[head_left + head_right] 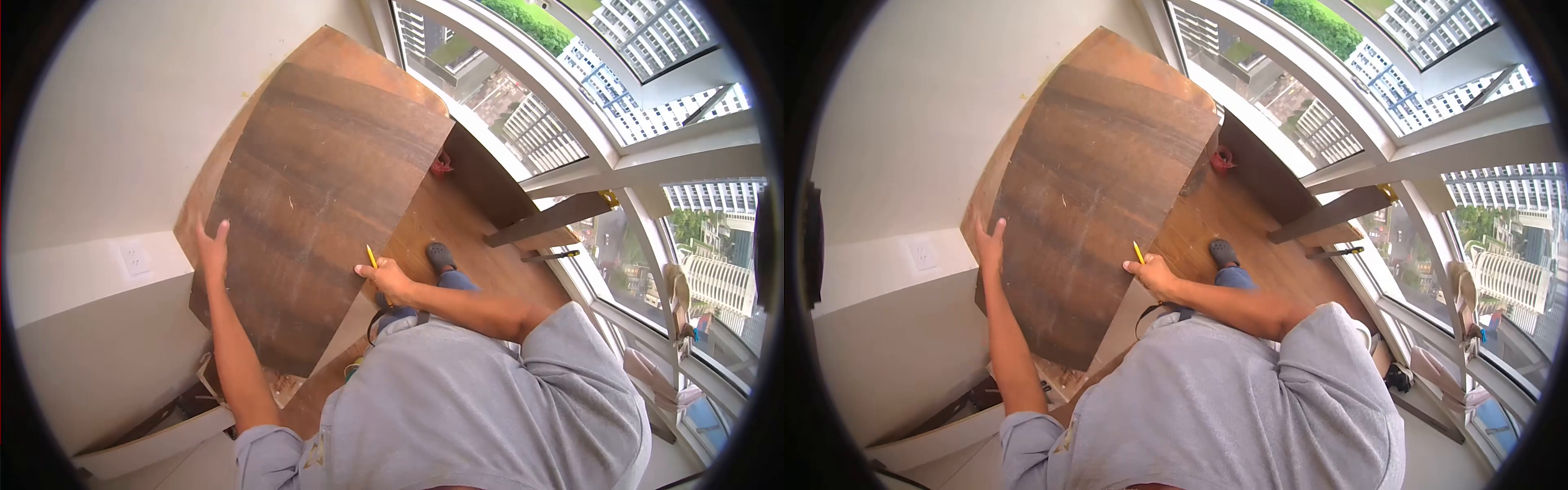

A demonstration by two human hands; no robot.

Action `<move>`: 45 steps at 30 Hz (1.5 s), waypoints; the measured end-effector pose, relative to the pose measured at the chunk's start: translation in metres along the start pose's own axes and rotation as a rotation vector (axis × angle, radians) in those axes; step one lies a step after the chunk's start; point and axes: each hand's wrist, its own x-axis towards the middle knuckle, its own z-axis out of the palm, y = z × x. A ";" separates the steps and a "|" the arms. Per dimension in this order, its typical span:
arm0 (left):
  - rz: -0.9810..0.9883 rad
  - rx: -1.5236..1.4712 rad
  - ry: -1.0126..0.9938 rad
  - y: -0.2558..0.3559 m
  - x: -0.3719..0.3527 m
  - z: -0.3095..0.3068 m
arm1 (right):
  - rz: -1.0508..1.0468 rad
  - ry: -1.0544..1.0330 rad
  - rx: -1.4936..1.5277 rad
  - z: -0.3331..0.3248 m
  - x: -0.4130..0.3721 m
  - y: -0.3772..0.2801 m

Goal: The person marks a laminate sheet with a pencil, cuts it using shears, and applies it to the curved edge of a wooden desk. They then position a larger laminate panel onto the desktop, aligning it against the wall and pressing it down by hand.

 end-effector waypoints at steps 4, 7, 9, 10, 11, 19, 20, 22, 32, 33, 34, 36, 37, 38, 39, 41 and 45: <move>-0.210 0.094 0.175 -0.039 -0.146 -0.024 | 0.074 -0.017 0.128 -0.004 0.011 -0.005; -0.429 0.024 0.417 -0.059 -0.249 -0.022 | 0.116 -0.012 0.052 -0.006 0.018 -0.008; -0.502 0.064 0.545 -0.073 -0.312 -0.016 | 0.149 -0.055 0.033 -0.008 0.021 -0.007; -0.517 0.072 0.584 -0.086 -0.335 -0.011 | 0.151 -0.063 0.029 -0.009 0.021 -0.007; -0.527 0.073 0.597 -0.101 -0.349 -0.004 | 0.142 -0.077 0.009 -0.010 0.020 -0.009; -1.519 -1.417 1.084 -0.174 -0.385 0.037 | 0.227 -0.131 0.069 -0.044 0.014 -0.051; -1.517 -1.458 1.140 -0.197 -0.398 0.042 | 0.234 -0.164 0.016 -0.050 0.014 -0.055; -1.456 -1.563 1.081 -0.236 -0.429 0.061 | 0.179 -0.134 0.136 -0.062 0.024 -0.063; -0.606 -1.989 1.035 -0.171 -0.438 0.047 | 0.049 -0.052 0.237 -0.096 0.044 -0.119; -0.602 -1.987 1.069 -0.177 -0.442 0.046 | 0.030 -0.026 0.197 -0.094 0.045 -0.118; -0.691 -1.946 1.052 -0.185 -0.443 0.044 | -0.024 -0.078 0.106 -0.094 0.043 -0.120; -0.802 -1.916 1.027 -0.190 -0.462 0.043 | -0.089 -0.098 0.046 -0.085 0.033 -0.130; -0.645 -2.019 0.935 -0.191 -0.468 0.041 | -0.099 -0.074 0.058 -0.082 0.028 -0.135; -0.493 -2.130 0.809 -0.183 -0.460 0.046 | -0.129 -0.030 0.080 -0.081 0.017 -0.140; -0.511 -2.122 0.820 -0.153 -0.450 0.038 | -0.137 -0.062 0.075 -0.095 0.018 -0.143; -0.534 -2.116 0.822 -0.125 -0.454 0.035 | -0.164 -0.065 0.065 -0.102 0.008 -0.153; -0.625 -2.008 0.826 -0.126 -0.468 0.052 | -0.162 0.005 0.075 -0.129 0.002 -0.150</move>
